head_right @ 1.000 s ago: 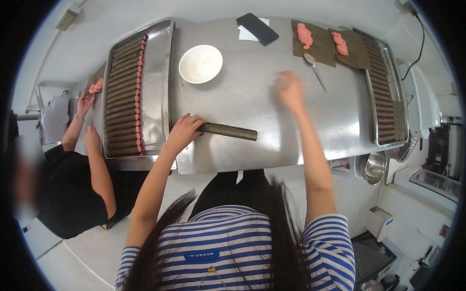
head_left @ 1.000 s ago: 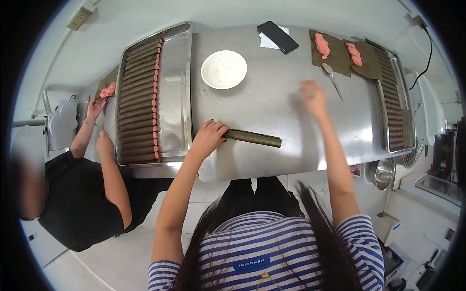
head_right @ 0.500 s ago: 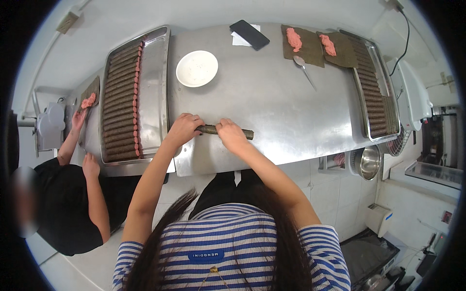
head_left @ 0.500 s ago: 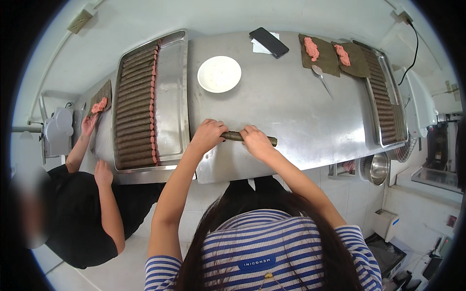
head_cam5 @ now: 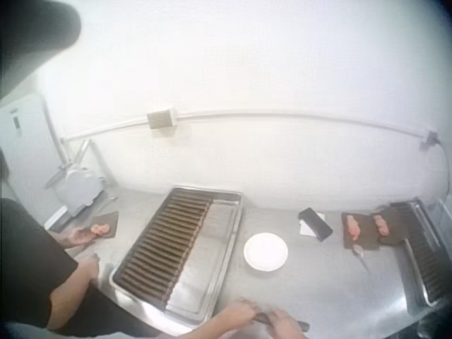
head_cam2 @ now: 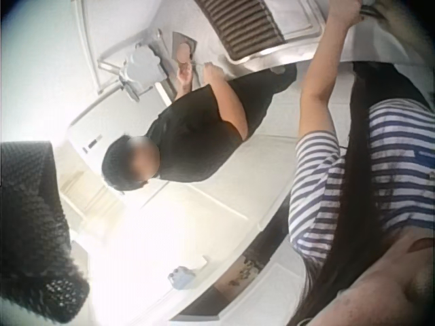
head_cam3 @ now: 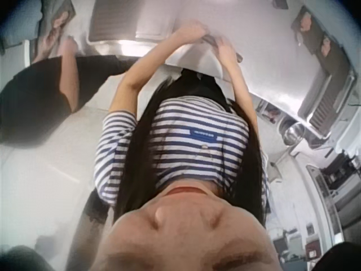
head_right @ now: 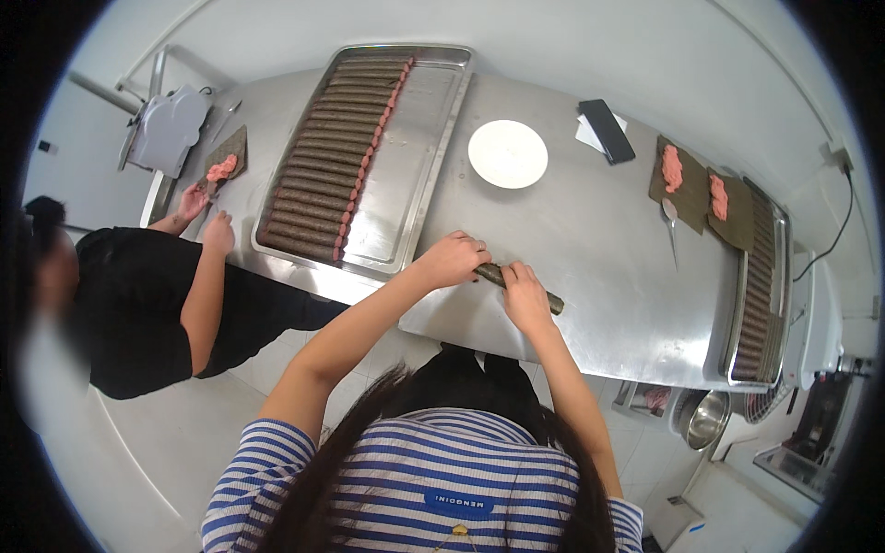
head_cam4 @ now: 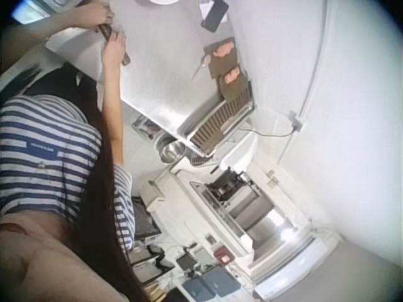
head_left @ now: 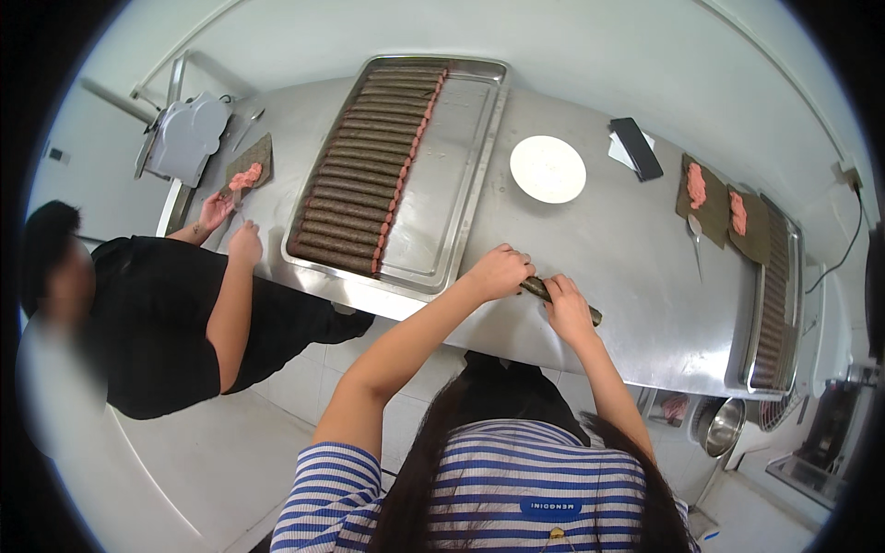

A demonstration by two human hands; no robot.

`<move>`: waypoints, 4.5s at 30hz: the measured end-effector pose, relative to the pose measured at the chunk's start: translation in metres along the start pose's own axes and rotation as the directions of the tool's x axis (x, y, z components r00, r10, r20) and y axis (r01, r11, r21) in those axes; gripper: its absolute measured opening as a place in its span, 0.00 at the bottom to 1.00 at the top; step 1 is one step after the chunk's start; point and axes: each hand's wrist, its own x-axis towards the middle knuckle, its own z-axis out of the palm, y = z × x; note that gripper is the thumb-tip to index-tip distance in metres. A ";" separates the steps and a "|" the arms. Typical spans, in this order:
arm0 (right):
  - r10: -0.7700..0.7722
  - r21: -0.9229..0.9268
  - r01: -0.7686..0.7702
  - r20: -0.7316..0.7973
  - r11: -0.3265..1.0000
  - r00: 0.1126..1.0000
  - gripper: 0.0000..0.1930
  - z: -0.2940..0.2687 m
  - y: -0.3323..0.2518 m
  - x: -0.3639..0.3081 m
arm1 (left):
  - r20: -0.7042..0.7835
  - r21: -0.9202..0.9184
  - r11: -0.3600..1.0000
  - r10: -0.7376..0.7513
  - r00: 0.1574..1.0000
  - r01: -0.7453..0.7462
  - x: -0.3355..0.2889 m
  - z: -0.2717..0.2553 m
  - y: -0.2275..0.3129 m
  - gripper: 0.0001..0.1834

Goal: The person spreads a pink paste onto a sheet of nori using a spoon, then folds the nori over the paste. The person also handles a tray of cylindrical food items and places them on the counter.

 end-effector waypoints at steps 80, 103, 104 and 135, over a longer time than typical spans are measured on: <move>-0.673 0.237 0.630 0.247 0.739 0.697 0.05 0.004 0.022 -0.029 | 0.532 -0.344 0.343 -0.696 0.482 0.874 -0.123 0.031 0.106 0.32; -0.727 0.299 0.668 0.173 0.681 0.664 0.08 0.030 -0.007 -0.038 | 0.172 -0.527 0.563 -0.663 0.729 0.637 -0.111 0.059 0.134 0.21; -0.715 0.271 0.662 0.230 0.699 0.660 0.08 0.029 -0.008 -0.036 | 0.172 -0.456 0.609 -0.655 0.736 0.649 -0.114 0.055 0.130 0.20; 0.426 0.051 -0.430 -0.284 0.901 0.859 0.14 -0.403 0.538 -0.299 | 0.240 0.197 0.750 0.588 0.772 -0.632 0.623 -0.066 0.445 0.19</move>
